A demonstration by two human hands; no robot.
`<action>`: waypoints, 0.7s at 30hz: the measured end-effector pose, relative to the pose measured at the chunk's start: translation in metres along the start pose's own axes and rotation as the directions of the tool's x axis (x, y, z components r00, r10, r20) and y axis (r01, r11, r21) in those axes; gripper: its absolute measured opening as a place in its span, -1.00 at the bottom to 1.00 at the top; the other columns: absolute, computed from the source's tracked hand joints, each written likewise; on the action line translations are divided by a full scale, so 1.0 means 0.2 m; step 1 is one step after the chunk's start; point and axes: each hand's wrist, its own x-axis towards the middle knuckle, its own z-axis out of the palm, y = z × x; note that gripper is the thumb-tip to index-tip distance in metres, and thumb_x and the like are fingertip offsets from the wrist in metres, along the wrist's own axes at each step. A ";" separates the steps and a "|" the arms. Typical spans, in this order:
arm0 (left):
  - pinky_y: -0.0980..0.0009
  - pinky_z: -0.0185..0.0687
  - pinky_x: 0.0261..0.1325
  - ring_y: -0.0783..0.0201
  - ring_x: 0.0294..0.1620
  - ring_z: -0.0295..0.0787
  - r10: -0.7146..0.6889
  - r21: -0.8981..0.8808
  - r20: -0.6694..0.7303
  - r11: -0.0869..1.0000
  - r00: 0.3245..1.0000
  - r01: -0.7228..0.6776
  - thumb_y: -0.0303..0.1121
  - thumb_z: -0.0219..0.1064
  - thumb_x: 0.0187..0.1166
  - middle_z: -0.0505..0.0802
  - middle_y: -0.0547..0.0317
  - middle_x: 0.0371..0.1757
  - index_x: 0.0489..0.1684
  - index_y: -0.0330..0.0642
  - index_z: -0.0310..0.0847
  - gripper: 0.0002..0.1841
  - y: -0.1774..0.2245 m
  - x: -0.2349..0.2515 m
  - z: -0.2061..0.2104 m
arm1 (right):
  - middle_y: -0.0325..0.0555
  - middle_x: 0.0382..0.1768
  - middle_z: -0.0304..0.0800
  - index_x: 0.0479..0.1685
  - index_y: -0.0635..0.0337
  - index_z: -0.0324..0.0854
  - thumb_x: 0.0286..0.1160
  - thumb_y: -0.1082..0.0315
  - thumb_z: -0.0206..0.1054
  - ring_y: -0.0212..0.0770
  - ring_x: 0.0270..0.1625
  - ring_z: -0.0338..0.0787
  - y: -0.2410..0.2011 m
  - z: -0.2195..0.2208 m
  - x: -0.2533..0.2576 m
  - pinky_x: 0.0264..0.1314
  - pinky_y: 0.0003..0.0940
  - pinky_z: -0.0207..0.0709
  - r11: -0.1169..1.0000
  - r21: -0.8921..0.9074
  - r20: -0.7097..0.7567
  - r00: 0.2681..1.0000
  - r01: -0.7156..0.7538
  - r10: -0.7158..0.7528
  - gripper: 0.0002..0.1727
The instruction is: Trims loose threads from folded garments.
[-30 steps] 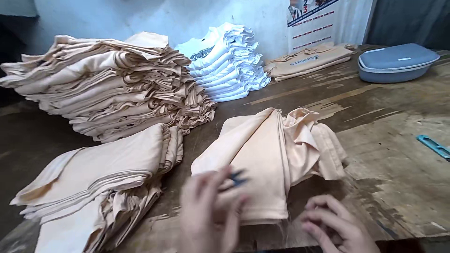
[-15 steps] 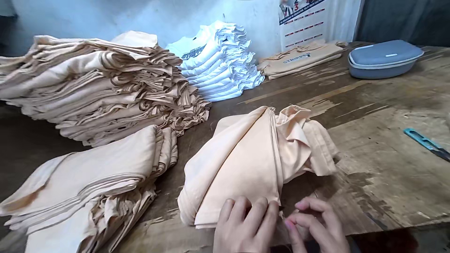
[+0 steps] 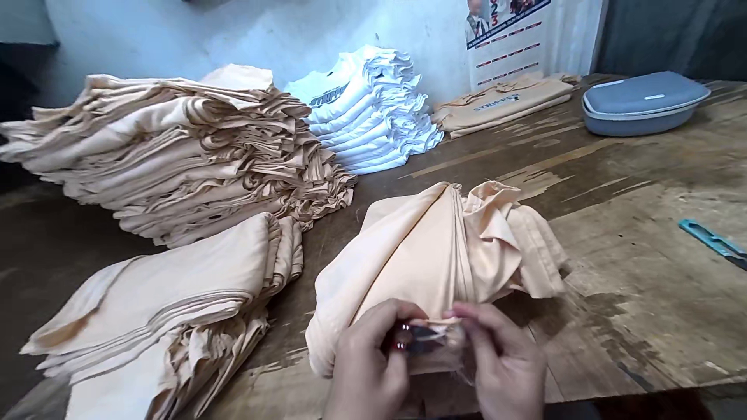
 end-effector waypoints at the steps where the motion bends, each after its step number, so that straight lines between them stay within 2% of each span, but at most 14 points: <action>1: 0.63 0.68 -0.33 0.58 -0.35 0.73 -0.043 -0.034 -0.018 0.998 0.999 0.043 -0.51 0.25 0.54 0.86 0.41 -0.25 -0.08 -0.08 0.79 -0.80 -0.01 0.01 0.01 | -0.15 -0.14 0.91 0.13 0.34 0.74 0.75 0.46 0.18 -0.35 -0.07 0.87 0.01 0.00 0.02 0.07 -0.46 0.79 0.998 0.037 0.009 0.999 -0.041 0.041 -0.75; 2: 0.63 0.67 -0.36 0.57 -0.37 0.73 -0.081 -0.057 -0.025 0.995 0.996 0.079 -0.52 0.23 0.54 0.86 0.42 -0.26 -0.04 -0.07 0.79 -0.77 -0.02 0.02 0.03 | -0.15 -0.08 0.83 0.29 0.36 0.62 0.81 0.28 0.16 -0.38 -0.04 0.79 0.01 0.00 0.02 0.07 -0.48 0.71 0.996 0.055 0.068 0.996 -0.068 0.065 -0.65; 3: 0.63 0.66 -0.37 0.57 -0.38 0.72 -0.104 -0.065 -0.025 0.993 0.994 0.102 -0.53 0.22 0.53 0.85 0.42 -0.27 0.00 -0.06 0.79 -0.74 -0.02 0.03 0.03 | -0.15 0.03 0.73 0.39 0.35 0.55 0.73 0.07 0.28 -0.41 0.01 0.73 0.01 -0.02 0.02 0.05 -0.52 0.69 0.997 0.015 0.135 0.988 -0.082 0.079 -0.48; 4: 0.63 0.66 -0.38 0.57 -0.39 0.72 -0.117 -0.071 -0.020 0.991 0.993 0.115 -0.53 0.22 0.52 0.85 0.43 -0.28 0.03 -0.06 0.78 -0.72 -0.01 0.03 0.03 | -0.08 0.09 0.68 0.39 0.35 0.59 0.52 -0.02 0.49 -0.40 0.01 0.72 -0.01 -0.04 0.02 -0.05 -0.55 0.71 0.994 -0.080 0.167 0.983 -0.069 0.082 -0.34; 5: 0.62 0.66 -0.38 0.57 -0.39 0.73 -0.122 -0.078 -0.011 0.990 0.992 0.121 -0.54 0.22 0.51 0.85 0.43 -0.28 0.05 -0.06 0.78 -0.71 -0.01 0.03 0.04 | -0.05 0.06 0.70 0.30 0.28 0.72 0.33 0.07 0.65 -0.40 -0.01 0.75 -0.04 -0.06 0.00 -0.08 -0.58 0.74 0.977 -0.211 0.176 0.983 -0.019 0.057 -0.39; 6: 0.62 0.67 -0.37 0.57 -0.38 0.73 -0.125 -0.087 0.002 0.988 0.992 0.125 -0.54 0.23 0.51 0.85 0.42 -0.27 0.07 -0.08 0.78 -0.71 0.00 0.01 0.03 | -0.11 -0.03 0.78 0.13 0.13 0.85 0.26 0.22 0.66 -0.41 -0.03 0.78 -0.05 -0.10 -0.03 -0.02 -0.57 0.74 0.938 -0.341 0.172 0.985 0.068 -0.009 -0.59; 7: 0.60 0.69 -0.36 0.55 -0.36 0.75 -0.119 -0.099 0.023 0.988 0.993 0.120 -0.53 0.25 0.50 0.86 0.40 -0.26 0.10 -0.10 0.77 -0.70 0.01 0.00 0.03 | -0.21 -0.16 0.82 0.00 0.02 0.91 0.31 0.28 0.65 -0.43 -0.07 0.78 -0.06 -0.14 -0.06 0.04 -0.53 0.70 0.893 -0.425 0.170 0.982 0.149 -0.083 -0.73; 9: 0.52 0.80 -0.24 0.48 -0.23 0.82 -0.078 -0.117 0.064 0.990 0.995 0.085 -0.50 0.41 0.41 0.88 0.33 -0.15 0.19 -0.14 0.77 -0.65 0.03 -0.03 0.01 | -0.32 -0.34 0.77 -0.12 -0.01 0.90 0.42 0.33 0.59 -0.46 -0.20 0.72 -0.09 -0.24 -0.11 0.04 -0.51 0.60 0.848 -0.477 0.185 0.969 0.232 -0.161 -0.88; 11: 0.50 0.81 -0.02 0.46 -0.06 0.80 0.051 -0.011 0.048 0.999 0.998 -0.051 -0.22 0.64 0.40 0.85 0.30 -0.04 0.19 -0.04 0.83 -0.61 0.04 -0.07 -0.01 | -0.31 -0.33 0.78 -0.18 0.05 0.87 0.47 0.36 0.55 -0.45 -0.19 0.72 -0.12 -0.31 -0.15 0.07 -0.49 0.58 0.860 -0.452 0.214 0.965 0.235 -0.151 -0.95; 12: 0.44 0.62 0.06 0.44 -0.03 0.71 0.147 0.097 0.011 0.984 0.989 -0.147 -0.11 0.61 0.43 0.84 0.34 -0.07 0.11 0.09 0.85 -0.67 0.04 -0.09 0.00 | -0.29 -0.31 0.79 -0.18 0.07 0.86 0.49 0.36 0.54 -0.43 -0.17 0.73 -0.13 -0.33 -0.16 0.09 -0.48 0.59 0.869 -0.438 0.228 0.964 0.228 -0.138 -0.96; 14: 0.31 0.39 0.16 0.36 -0.05 0.62 0.335 0.357 -0.027 0.883 0.942 -0.304 -0.12 0.48 0.56 0.80 0.39 -0.12 0.09 0.26 0.81 -0.79 0.06 -0.13 0.02 | -0.25 -0.26 0.83 -0.19 0.10 0.85 0.51 0.38 0.51 -0.41 -0.13 0.76 -0.14 -0.32 -0.19 0.13 -0.45 0.59 0.885 -0.411 0.234 0.964 0.217 -0.128 -0.96; 16: 0.27 0.24 0.17 0.27 -0.10 0.53 0.475 0.537 0.000 0.742 0.880 -0.401 -0.23 0.37 0.64 0.78 0.33 -0.14 0.13 0.19 0.79 -0.80 0.09 -0.15 0.05 | -0.25 -0.24 0.81 -0.19 0.10 0.84 0.51 0.38 0.51 -0.41 -0.12 0.75 -0.14 -0.30 -0.20 0.13 -0.46 0.58 0.891 -0.398 0.222 0.965 0.218 -0.137 -0.96; 18: 0.27 0.22 0.12 0.23 -0.15 0.48 0.552 0.624 0.050 0.634 0.832 -0.458 -0.28 0.31 0.67 0.77 0.28 -0.18 0.16 0.10 0.78 -0.79 0.10 -0.15 0.08 | -0.24 -0.24 0.79 -0.19 0.10 0.83 0.50 0.37 0.52 -0.42 -0.12 0.73 -0.13 -0.27 -0.19 0.11 -0.49 0.57 0.892 -0.390 0.210 0.965 0.228 -0.155 -0.96; 21: 0.32 0.25 -0.02 0.27 -0.22 0.49 0.549 0.632 0.074 0.620 0.832 -0.465 -0.30 0.33 0.65 0.80 0.29 -0.23 0.05 0.08 0.83 -0.82 0.09 -0.13 0.09 | -0.23 -0.24 0.79 -0.19 0.11 0.84 0.48 0.37 0.54 -0.41 -0.13 0.73 -0.13 -0.25 -0.19 0.11 -0.48 0.58 0.893 -0.389 0.213 0.965 0.229 -0.155 -0.95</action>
